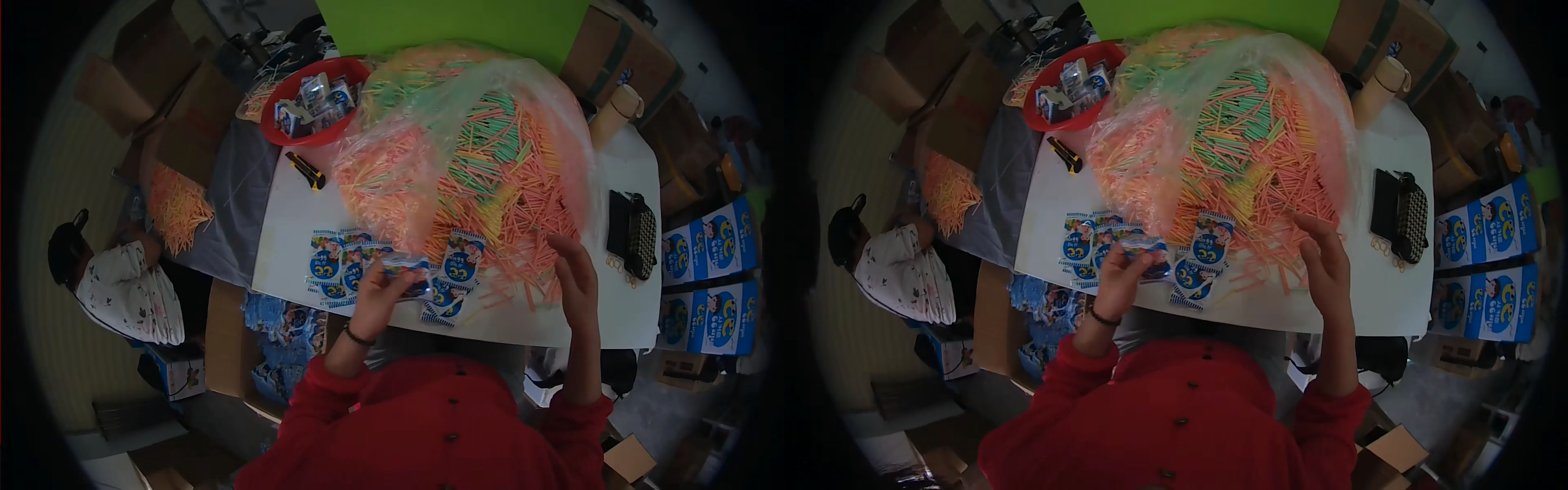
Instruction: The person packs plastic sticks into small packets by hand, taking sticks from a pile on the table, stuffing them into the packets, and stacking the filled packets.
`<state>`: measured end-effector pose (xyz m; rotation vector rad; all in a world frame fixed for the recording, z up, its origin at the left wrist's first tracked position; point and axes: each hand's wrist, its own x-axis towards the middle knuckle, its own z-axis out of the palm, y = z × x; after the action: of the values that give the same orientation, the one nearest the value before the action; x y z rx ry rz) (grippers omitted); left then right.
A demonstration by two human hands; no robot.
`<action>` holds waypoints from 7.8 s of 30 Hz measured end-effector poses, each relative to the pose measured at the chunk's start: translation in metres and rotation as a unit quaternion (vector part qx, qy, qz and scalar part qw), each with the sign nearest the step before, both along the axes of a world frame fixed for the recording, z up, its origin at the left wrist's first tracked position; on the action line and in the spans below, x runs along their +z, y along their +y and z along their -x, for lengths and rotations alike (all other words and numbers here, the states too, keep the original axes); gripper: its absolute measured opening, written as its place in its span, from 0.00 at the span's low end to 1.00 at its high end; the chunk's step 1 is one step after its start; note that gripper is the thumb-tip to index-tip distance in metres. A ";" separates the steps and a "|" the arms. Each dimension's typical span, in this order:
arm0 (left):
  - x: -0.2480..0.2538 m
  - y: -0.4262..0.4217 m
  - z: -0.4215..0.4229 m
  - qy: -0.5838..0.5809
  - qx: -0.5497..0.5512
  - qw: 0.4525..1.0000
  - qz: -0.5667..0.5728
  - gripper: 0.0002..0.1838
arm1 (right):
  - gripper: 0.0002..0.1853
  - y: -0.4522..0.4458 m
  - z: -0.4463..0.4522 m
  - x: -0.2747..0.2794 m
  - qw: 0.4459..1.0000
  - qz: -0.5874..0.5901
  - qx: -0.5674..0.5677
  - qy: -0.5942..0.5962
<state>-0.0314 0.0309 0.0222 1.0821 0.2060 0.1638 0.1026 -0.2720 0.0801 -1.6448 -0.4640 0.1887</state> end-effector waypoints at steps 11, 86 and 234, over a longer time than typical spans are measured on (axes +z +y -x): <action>0.019 0.035 -0.008 0.030 0.229 0.578 -0.783 0.21 | 0.20 -0.041 -0.026 -0.010 0.769 0.516 0.018 -0.376; -0.019 -0.053 -0.043 -0.048 -0.153 0.987 0.020 0.22 | 0.22 0.044 -0.001 0.013 0.991 0.030 0.074 -0.108; -0.013 -0.063 -0.050 0.017 -0.165 0.986 -0.026 0.22 | 0.13 -0.008 -0.017 -0.014 0.862 0.435 0.010 -0.258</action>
<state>0.0185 -0.0323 0.0092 1.1565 0.0510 -0.1488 0.1197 -0.2798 0.0658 -2.6047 -0.8870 -0.0549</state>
